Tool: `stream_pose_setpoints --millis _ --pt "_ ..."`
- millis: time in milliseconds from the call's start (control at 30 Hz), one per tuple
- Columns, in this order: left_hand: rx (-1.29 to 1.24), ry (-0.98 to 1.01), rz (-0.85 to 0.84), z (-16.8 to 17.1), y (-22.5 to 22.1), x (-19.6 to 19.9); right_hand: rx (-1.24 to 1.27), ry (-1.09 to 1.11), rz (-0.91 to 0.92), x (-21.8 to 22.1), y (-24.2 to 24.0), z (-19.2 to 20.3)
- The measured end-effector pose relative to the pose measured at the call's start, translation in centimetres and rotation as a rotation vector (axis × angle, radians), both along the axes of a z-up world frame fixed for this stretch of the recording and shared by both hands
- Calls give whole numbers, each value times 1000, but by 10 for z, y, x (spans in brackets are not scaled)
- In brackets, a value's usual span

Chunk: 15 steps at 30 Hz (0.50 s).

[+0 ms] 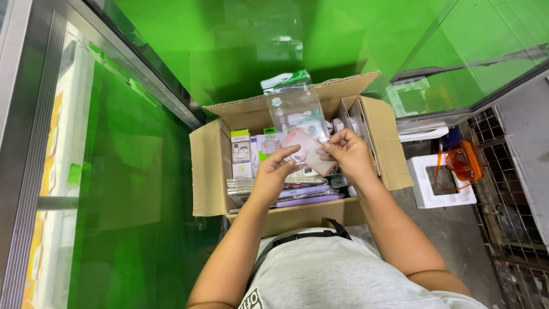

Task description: Inventorying and organizing phone cases and accessories from a shipping box onto a retail display counter.

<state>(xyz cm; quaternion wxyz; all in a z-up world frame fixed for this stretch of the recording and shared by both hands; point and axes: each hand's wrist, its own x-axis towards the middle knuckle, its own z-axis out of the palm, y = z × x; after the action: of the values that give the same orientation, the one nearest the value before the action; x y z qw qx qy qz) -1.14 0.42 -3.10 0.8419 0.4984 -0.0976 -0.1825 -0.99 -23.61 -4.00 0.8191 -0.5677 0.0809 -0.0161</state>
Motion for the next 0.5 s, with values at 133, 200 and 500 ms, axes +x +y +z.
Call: stream_pose_setpoints --millis 133,200,500 --pt "-310 446 59 16 9 0 73 93 202 -12 3 20" --pt "-171 361 10 -1 13 -4 151 108 287 -20 9 40" --pt "59 312 257 -59 -6 -6 -104 95 198 -11 1 -35"
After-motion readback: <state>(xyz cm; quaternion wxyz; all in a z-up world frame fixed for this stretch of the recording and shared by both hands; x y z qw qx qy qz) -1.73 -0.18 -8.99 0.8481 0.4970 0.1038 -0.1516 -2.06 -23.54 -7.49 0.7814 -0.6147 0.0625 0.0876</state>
